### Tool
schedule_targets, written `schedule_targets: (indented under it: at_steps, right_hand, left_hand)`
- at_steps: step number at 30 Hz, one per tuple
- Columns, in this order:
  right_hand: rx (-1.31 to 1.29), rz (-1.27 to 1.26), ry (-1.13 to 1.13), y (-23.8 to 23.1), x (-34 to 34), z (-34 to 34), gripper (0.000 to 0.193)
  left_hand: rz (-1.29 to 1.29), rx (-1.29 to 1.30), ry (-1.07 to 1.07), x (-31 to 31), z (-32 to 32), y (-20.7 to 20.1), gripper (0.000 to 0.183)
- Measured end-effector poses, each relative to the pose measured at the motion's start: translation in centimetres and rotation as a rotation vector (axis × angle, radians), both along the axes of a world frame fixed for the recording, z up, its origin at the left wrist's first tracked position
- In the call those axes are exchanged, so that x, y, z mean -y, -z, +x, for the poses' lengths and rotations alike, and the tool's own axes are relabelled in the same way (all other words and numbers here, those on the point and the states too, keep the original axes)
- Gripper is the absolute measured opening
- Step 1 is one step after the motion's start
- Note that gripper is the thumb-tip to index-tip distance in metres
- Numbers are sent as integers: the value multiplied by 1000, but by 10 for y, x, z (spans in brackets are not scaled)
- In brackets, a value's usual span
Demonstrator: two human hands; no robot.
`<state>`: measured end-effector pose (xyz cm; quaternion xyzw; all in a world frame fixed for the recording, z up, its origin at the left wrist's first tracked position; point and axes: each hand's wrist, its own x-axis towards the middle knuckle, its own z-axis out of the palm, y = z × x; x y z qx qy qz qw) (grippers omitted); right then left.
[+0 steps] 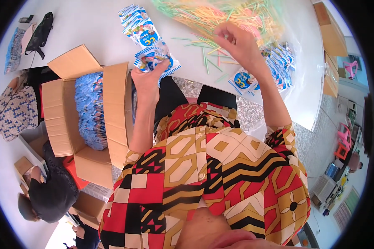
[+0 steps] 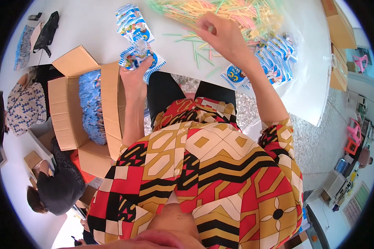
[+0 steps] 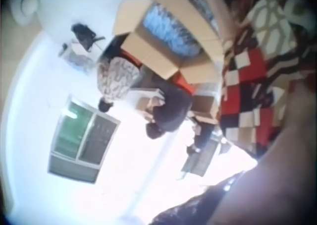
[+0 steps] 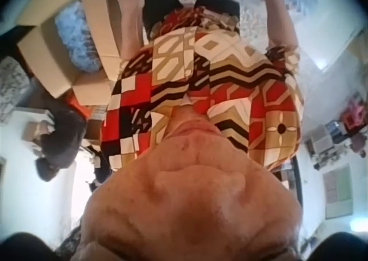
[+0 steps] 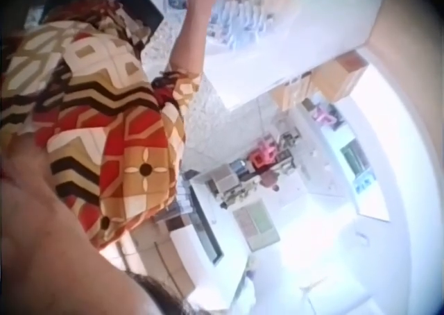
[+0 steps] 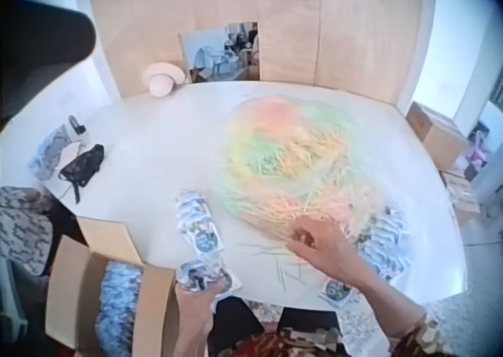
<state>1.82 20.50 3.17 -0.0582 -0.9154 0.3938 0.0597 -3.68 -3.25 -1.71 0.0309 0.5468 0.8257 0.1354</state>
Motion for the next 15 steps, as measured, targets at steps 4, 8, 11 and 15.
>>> schedule_targets:
  at_steps: [4,8,11,15]
  right_hand:
    - [102,433,-12,59,-3,38,36]
    - [28,634,100,71,18,44,63]
    - [-37,714,143,76,26,41,70]
    - [-82,673,192,82,30,37,65]
  left_hand:
    - [31,12,-1,1,1,1,30]
    - [34,18,37,-1,4,8,30]
    - [40,3,42,-3,6,9,30]
    - [66,-16,48,0,7,7,30]
